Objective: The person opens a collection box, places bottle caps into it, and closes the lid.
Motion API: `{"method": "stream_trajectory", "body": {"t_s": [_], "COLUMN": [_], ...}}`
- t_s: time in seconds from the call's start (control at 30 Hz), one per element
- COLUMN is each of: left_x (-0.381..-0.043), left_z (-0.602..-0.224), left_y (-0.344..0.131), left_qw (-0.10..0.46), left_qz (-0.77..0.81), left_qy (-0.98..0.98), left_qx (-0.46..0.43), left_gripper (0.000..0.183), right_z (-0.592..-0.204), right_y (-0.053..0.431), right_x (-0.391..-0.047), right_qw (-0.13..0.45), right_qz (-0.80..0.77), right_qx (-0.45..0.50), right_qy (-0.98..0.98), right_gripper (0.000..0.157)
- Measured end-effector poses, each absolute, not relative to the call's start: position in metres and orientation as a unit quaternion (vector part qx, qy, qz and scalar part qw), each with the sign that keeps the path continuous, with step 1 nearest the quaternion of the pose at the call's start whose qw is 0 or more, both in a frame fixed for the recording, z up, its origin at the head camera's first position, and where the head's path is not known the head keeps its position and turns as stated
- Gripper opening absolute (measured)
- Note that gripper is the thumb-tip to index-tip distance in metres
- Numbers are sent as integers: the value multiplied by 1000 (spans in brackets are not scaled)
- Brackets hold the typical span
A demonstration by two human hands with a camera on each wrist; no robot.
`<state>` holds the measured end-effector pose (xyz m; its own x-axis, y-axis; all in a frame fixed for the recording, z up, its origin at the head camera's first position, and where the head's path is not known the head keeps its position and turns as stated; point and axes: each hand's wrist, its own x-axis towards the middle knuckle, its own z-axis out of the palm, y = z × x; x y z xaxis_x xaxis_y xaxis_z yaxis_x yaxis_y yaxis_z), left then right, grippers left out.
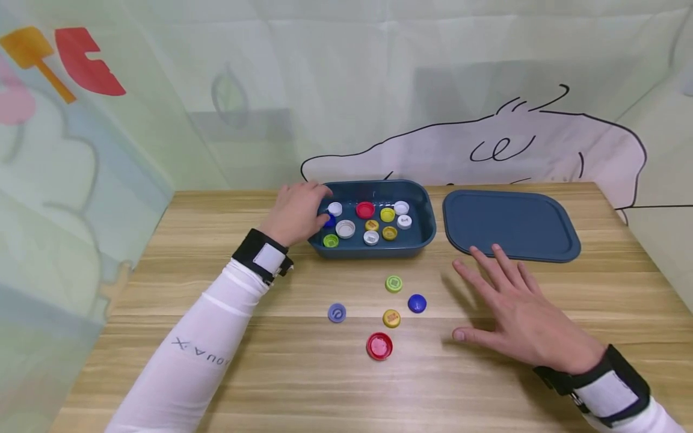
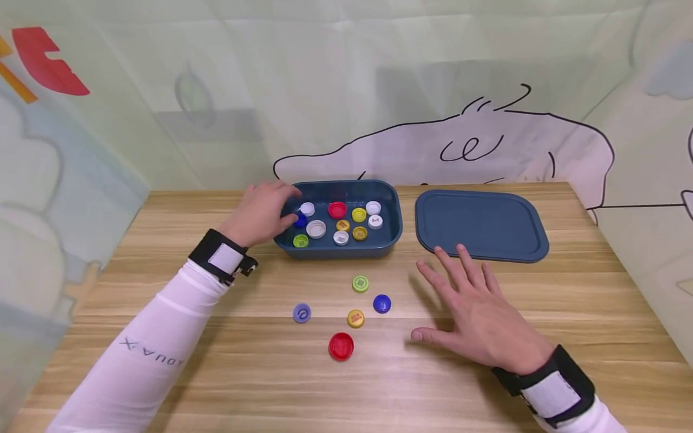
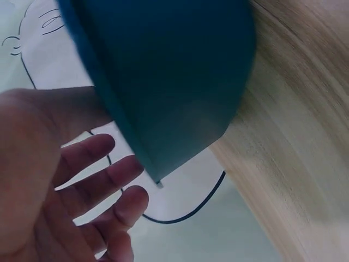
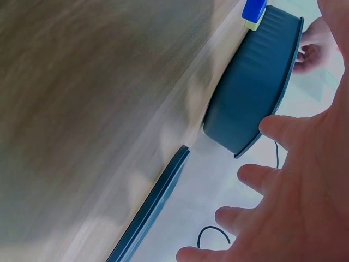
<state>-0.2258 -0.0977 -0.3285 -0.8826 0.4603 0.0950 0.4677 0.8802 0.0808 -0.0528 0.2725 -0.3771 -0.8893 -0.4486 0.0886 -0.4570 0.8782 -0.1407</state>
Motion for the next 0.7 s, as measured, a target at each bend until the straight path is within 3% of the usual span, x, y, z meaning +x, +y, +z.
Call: {"method": "stream_trajectory", "body": {"t_s": [0.33,0.7], "left_x": [-201,-150], "left_z": [-314,-311], "left_y": [-121,-155], "left_qw": [98,139], "left_qz": [-85,-103], "left_qy": [-950,-937], "left_qx": [-284,-302], "left_gripper": [48,59], "right_z": [-374,-363], "right_y": [268,255], "right_x": [-57,-69], "right_qw": [41,64], "right_qz": [82,80], "right_qx": [248,304], "right_qy": [-964,-947], "right_gripper": [99,80]}}
